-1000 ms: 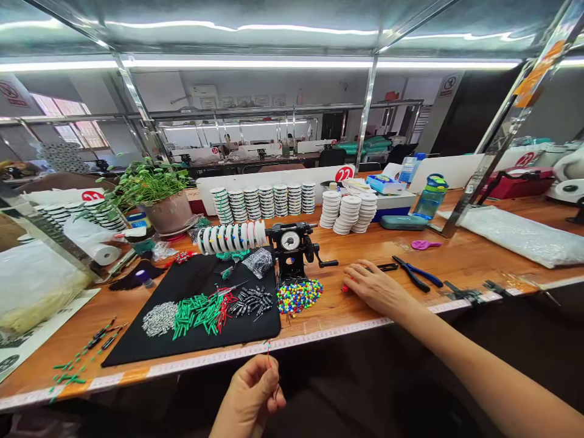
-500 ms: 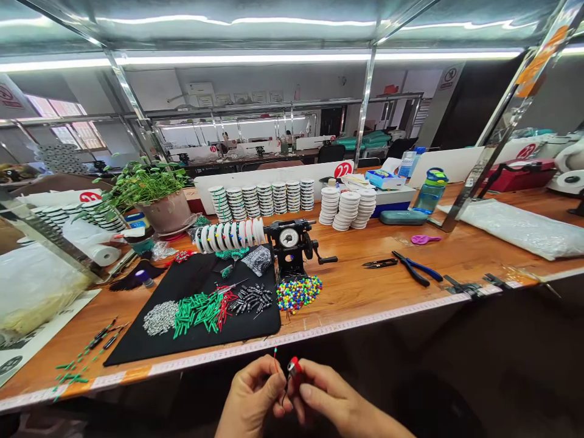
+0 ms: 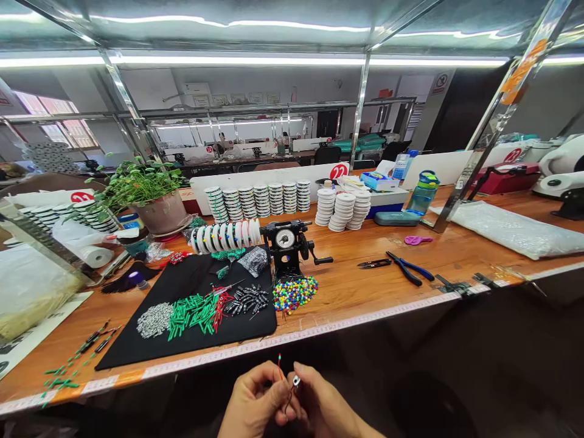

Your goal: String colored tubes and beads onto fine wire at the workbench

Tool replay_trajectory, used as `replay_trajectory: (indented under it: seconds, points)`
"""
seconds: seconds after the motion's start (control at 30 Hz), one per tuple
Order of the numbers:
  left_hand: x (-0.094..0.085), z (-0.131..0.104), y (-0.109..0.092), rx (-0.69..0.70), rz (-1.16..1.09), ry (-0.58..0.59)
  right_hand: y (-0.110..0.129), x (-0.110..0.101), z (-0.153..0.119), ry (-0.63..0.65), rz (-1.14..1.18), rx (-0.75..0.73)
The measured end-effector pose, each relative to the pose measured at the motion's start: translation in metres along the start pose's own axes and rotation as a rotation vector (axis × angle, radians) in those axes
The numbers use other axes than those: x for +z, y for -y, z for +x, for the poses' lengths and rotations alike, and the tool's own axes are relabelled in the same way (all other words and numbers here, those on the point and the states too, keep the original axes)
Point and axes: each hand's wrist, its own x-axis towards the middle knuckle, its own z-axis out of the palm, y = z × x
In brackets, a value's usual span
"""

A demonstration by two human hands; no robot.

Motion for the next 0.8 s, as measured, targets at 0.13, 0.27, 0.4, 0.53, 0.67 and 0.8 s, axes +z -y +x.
replay_trajectory:
  seconds: [0.13, 0.27, 0.4, 0.53, 0.67, 0.8]
  points:
    - [0.002, -0.001, -0.001, -0.012, -0.004, -0.008, -0.005, -0.001, 0.0, -0.024, -0.019, -0.038]
    - [0.003, -0.001, 0.0, -0.027, -0.008, -0.008, -0.013, -0.007, -0.001, -0.044, -0.116, -0.1]
    - [0.003, -0.002, 0.001, -0.033, -0.02, -0.024, -0.012, -0.007, -0.006, -0.05, -0.189, -0.12]
    - [0.004, -0.002, 0.0, -0.036, -0.02, -0.045, -0.01, -0.005, -0.009, -0.073, -0.228, -0.13]
    - [0.004, -0.001, -0.001, -0.036, -0.009, -0.043, -0.012, -0.005, -0.008, -0.086, -0.214, -0.122]
    - [0.004, -0.003, 0.0, -0.052, -0.021, -0.06, -0.016, -0.007, -0.005, -0.066, -0.191, -0.118]
